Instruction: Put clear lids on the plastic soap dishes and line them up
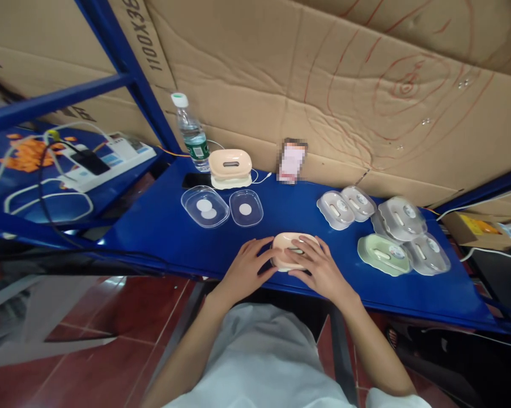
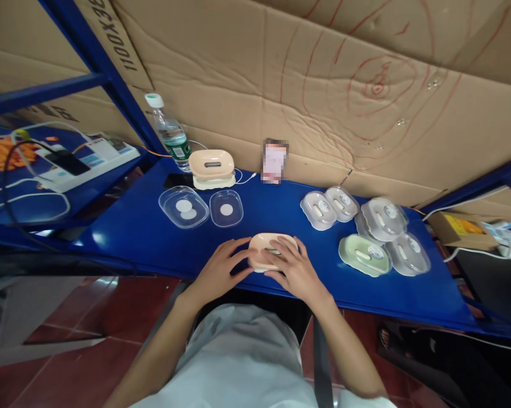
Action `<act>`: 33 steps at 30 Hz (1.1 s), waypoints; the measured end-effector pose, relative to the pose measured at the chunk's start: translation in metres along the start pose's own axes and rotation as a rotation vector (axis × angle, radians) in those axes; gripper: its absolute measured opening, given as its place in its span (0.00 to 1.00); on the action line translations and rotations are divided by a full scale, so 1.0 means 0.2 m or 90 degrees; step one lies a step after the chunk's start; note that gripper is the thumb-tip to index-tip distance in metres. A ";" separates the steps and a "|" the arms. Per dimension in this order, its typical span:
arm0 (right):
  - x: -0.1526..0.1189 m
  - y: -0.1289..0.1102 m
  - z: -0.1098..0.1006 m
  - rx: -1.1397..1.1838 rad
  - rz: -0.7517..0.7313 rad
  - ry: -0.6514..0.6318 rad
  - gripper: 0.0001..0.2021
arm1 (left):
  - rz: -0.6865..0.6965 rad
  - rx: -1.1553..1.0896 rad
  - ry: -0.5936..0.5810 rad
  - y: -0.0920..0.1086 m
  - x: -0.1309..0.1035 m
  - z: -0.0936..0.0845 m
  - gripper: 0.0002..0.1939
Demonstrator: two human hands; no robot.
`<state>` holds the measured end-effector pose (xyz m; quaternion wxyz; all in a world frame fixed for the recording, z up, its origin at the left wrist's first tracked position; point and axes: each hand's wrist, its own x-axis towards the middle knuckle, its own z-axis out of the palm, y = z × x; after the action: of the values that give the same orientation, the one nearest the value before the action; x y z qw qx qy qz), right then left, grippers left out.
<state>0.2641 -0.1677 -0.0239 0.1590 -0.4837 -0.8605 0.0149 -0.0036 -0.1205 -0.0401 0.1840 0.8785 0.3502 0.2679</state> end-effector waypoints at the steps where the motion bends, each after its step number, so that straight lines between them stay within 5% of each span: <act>1: 0.00 0.00 0.01 0.003 -0.003 0.006 0.24 | 0.008 0.002 0.004 0.00 0.00 0.00 0.18; 11: 0.00 -0.04 0.04 -0.004 0.005 0.001 0.24 | 0.036 0.046 0.001 -0.05 0.03 -0.06 0.16; 16: 0.02 -0.04 0.02 -0.006 0.049 -0.009 0.26 | -0.119 0.177 0.163 -0.14 0.16 -0.10 0.27; 22: 0.03 -0.05 -0.01 0.052 0.102 0.096 0.26 | -0.207 0.213 0.115 -0.18 0.31 -0.15 0.11; 28: 0.06 -0.12 -0.01 0.260 0.160 0.257 0.33 | -0.042 -0.058 0.176 0.10 0.22 -0.05 0.10; 33: 0.10 -0.14 -0.09 0.394 0.181 0.143 0.38 | 0.109 -0.212 0.190 0.35 0.12 0.14 0.19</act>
<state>0.2366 -0.1683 0.0032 0.3882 -0.5263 -0.7162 0.2437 0.0642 -0.1556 -0.0171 0.2489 0.8130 0.2490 0.4637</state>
